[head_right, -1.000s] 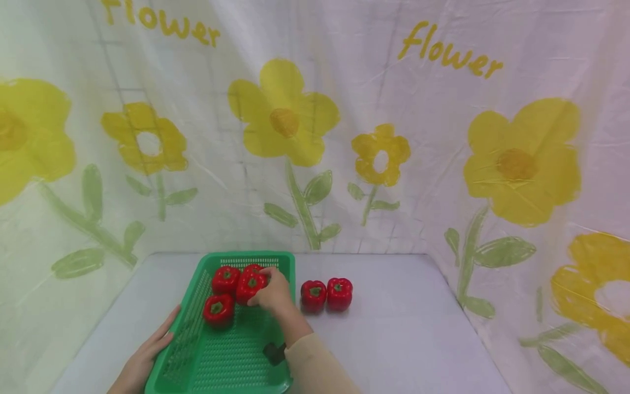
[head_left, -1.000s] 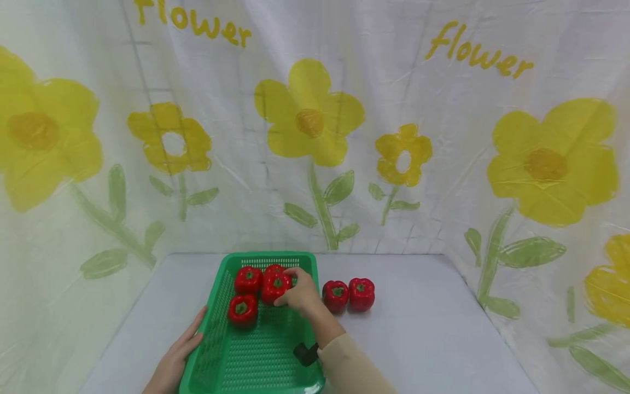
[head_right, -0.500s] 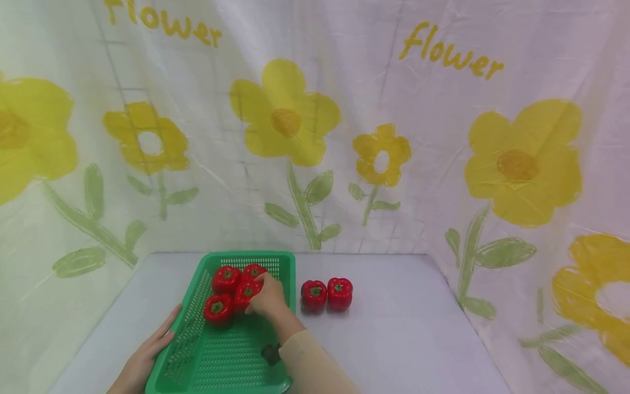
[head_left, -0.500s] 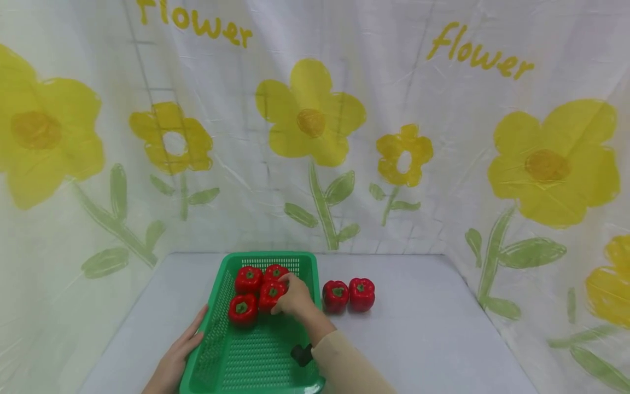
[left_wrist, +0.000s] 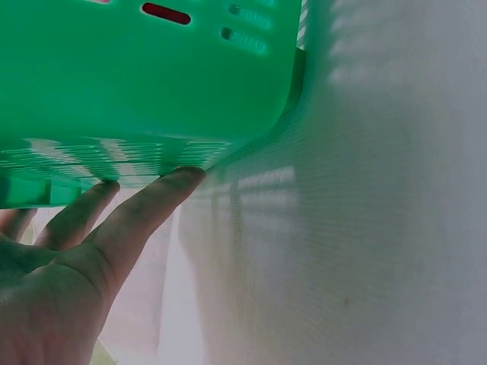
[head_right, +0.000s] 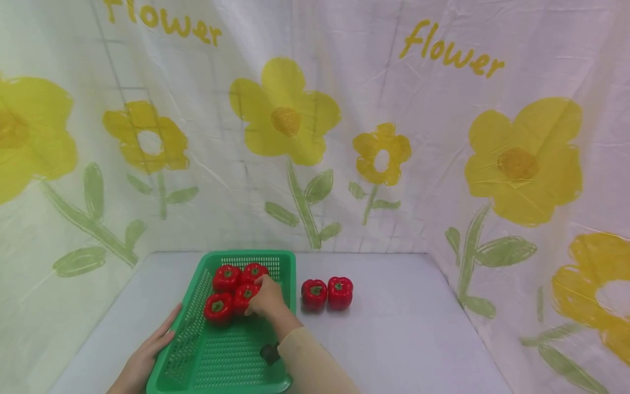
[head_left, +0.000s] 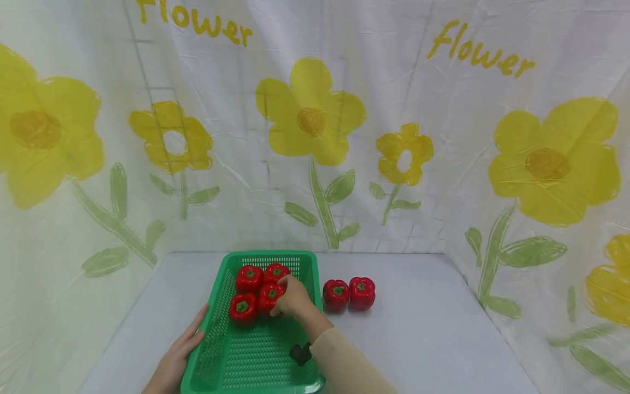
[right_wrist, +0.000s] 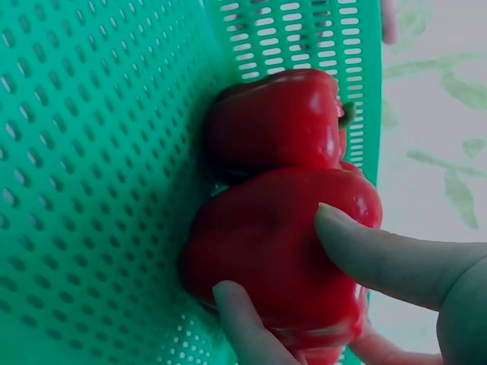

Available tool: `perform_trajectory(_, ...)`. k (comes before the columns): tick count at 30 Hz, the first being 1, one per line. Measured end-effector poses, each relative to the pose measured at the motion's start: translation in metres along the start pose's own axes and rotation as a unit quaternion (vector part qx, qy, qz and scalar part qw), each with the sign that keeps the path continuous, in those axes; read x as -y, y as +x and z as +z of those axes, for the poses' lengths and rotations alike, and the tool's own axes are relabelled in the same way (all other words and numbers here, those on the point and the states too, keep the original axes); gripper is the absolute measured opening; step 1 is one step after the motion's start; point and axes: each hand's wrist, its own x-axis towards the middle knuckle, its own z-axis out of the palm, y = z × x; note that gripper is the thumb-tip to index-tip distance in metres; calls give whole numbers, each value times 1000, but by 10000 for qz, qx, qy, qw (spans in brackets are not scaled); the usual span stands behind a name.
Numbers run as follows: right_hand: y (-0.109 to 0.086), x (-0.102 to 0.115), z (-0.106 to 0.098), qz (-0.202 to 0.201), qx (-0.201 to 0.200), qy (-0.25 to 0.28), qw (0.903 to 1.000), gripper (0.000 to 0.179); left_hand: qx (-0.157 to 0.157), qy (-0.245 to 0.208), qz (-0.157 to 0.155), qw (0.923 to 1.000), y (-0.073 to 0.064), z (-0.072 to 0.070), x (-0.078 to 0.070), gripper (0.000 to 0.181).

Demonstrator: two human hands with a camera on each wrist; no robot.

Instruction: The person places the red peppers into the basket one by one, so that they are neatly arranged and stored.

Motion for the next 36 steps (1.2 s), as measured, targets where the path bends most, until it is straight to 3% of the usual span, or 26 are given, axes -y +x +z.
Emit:
perform_trajectory(5, 1, -2, 1, 22, 10, -195, 9998, 62, -159, 59, -64, 9998, 0, 1, 0, 58)
perform_trajectory(19, 3, -1, 0, 16, 35, -328, 9995, 66, 94, 123, 34, 9999, 1, -4, 0, 60)
perform_trajectory(31, -3, 8, -10, -265, -161, -681, 9972, 77, 38, 461, 305, 9985, 1, -6, 2, 63)
perform_trajectory(36, -13, 19, -24, -354, -75, -358, 9987, 79, 61, 492, 349, 9982, 2, -6, 2, 63)
